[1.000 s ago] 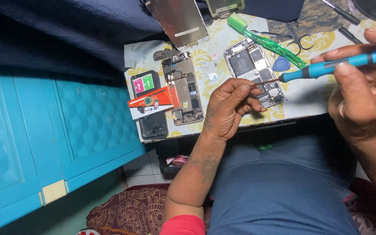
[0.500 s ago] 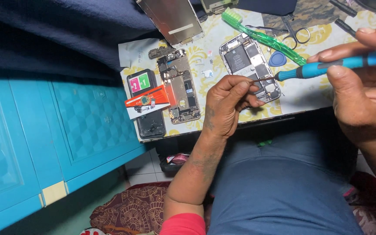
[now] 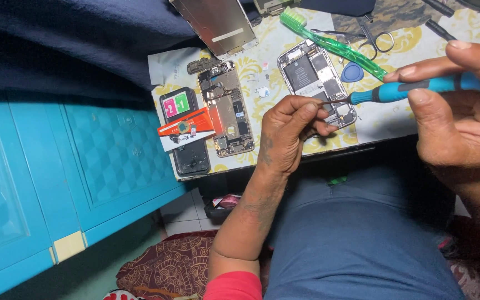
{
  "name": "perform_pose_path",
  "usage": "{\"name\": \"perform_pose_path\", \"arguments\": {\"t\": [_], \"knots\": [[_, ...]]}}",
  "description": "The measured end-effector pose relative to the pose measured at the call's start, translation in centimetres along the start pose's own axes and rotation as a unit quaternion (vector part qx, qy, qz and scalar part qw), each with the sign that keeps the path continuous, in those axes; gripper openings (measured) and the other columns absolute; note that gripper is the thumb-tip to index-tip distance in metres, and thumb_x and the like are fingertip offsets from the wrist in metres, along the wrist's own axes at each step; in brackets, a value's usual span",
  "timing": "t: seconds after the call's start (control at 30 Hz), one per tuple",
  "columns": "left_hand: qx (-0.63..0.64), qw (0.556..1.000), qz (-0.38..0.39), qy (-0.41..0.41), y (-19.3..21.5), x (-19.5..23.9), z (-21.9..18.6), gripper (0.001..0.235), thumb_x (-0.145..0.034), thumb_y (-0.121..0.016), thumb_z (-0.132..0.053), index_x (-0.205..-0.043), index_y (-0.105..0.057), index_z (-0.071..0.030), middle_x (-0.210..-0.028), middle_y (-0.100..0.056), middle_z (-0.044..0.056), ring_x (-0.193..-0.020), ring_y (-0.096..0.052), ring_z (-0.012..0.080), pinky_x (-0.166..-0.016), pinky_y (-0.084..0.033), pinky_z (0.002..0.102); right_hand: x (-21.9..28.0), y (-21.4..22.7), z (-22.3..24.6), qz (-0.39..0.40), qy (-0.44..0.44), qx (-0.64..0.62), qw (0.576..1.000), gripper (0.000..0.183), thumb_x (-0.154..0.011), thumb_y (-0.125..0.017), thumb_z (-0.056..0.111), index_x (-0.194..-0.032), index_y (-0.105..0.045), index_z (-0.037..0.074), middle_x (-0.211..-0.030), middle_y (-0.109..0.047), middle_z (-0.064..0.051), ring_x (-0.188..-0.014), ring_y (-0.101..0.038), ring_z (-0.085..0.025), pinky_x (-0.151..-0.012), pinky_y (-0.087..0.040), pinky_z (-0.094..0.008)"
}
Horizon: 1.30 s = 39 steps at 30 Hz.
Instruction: The person uses a blue screwdriver to unscrew and remove screws from the internal frame of a disassembled smartphone. They carefully place the removed screws on the table next to the device and other tools.
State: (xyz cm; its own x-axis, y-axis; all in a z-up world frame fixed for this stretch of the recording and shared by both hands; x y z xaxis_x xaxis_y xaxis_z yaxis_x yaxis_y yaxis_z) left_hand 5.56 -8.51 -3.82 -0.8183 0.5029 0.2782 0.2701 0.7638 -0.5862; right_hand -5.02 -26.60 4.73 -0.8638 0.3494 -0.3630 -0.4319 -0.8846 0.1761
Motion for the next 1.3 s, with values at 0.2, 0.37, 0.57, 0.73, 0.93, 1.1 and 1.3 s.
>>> {"name": "perform_pose_path", "arguments": {"t": [0.2, 0.37, 0.57, 0.73, 0.93, 1.1, 1.3], "knots": [[-0.004, 1.0, 0.003, 0.0, 0.0, 0.0, 0.2, 0.017, -0.1, -0.069, -0.008, -0.11, -0.07, 0.006, -0.093, -0.073, 0.021, -0.066, -0.073, 0.0232, -0.074, -0.068, 0.041, -0.1, 0.3, -0.1, -0.005, -0.011, -0.003, 1.0, 0.045, -0.125, -0.048, -0.016, -0.163, -0.03, 0.002, -0.133, -0.056, -0.037, -0.125, -0.069, -0.05, -0.123, -0.059, -0.054], [-0.017, 1.0, 0.009, 0.003, 0.1, 0.0, 0.1, 0.019, -0.102, -0.068, -0.01, -0.111, -0.069, 0.006, -0.095, -0.072, 0.023, -0.067, -0.072, 0.0239, -0.075, -0.068, 0.041, -0.4, 0.3, 0.5, -0.008, -0.019, 0.008, 1.0, 0.044, -0.126, -0.048, -0.014, -0.164, -0.03, 0.001, -0.133, -0.056, -0.037, -0.126, -0.068, -0.049, -0.126, -0.058, -0.056], [-0.029, 0.999, 0.019, 0.001, 0.1, 0.0, 0.1, 0.022, -0.104, -0.066, -0.013, -0.116, -0.069, 0.005, -0.099, -0.071, 0.028, -0.069, -0.073, 0.0243, -0.074, -0.068, 0.038, -0.5, 0.4, 0.6, -0.02, -0.027, 0.013, 0.999, 0.043, -0.126, -0.045, -0.016, -0.164, -0.029, -0.002, -0.133, -0.055, -0.036, -0.126, -0.068, -0.05, -0.125, -0.058, -0.056], [-0.036, 0.999, 0.023, -0.003, -0.1, 0.0, -0.1, 0.023, -0.106, -0.063, -0.014, -0.119, -0.068, 0.005, -0.102, -0.07, 0.029, -0.07, -0.073, 0.0223, -0.077, -0.068, 0.039, -0.4, 0.8, 0.5, -0.018, -0.048, 0.012, 0.999, 0.044, -0.125, -0.038, -0.017, -0.165, -0.025, -0.003, -0.137, -0.05, -0.037, -0.13, -0.064, -0.052, -0.135, -0.05, -0.059], [-0.246, 0.956, -0.043, -0.152, -1.5, 1.0, -2.8, 0.028, -0.098, -0.067, -0.003, -0.126, -0.064, 0.001, -0.099, -0.075, 0.016, -0.065, -0.069, 0.016, -0.064, -0.063, 0.026, -0.1, 2.1, -0.7, -0.003, -0.054, 0.026, 0.998, 0.043, -0.127, -0.037, -0.018, -0.167, -0.024, -0.006, -0.142, -0.047, -0.039, -0.132, -0.06, -0.053, -0.134, -0.047, -0.059], [-0.582, 0.711, 0.0, -0.395, -3.4, 1.3, -4.4, 0.03, -0.093, -0.08, -0.027, -0.116, -0.07, -0.012, -0.117, -0.069, 0.008, -0.112, -0.06, 0.0323, -0.105, -0.052, 0.044, -0.3, 2.3, -2.1, 0.058, 0.002, 0.061, 0.996, 0.045, -0.123, -0.044, -0.02, -0.165, -0.029, -0.01, -0.135, -0.053, -0.04, -0.13, -0.063, -0.051, -0.127, -0.052, -0.058], [-0.708, 0.643, -0.028, -0.289, -2.9, 0.7, -2.6, 0.047, -0.081, -0.087, -0.049, -0.122, -0.073, -0.031, -0.152, -0.053, 0.005, -0.149, -0.043, 0.0473, -0.12, -0.033, 0.082, -0.8, 1.9, -3.5, 0.086, 0.085, 0.092, 0.988, 0.044, -0.117, -0.054, -0.025, -0.157, -0.039, -0.016, -0.134, -0.056, -0.04, -0.118, -0.07, -0.049, -0.118, -0.053, -0.055]]}}
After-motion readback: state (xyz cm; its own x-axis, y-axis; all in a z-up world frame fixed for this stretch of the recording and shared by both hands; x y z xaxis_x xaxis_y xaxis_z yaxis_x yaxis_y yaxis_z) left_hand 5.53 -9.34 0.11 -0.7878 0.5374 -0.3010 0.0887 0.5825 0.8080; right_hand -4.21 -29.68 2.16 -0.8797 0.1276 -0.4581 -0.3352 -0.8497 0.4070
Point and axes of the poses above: each hand's wrist, its own x-axis away from the middle knuckle, its own y-axis out of the back of the hand, z = x × y, the point moved 4 cm from there along -x, towards the middle knuckle
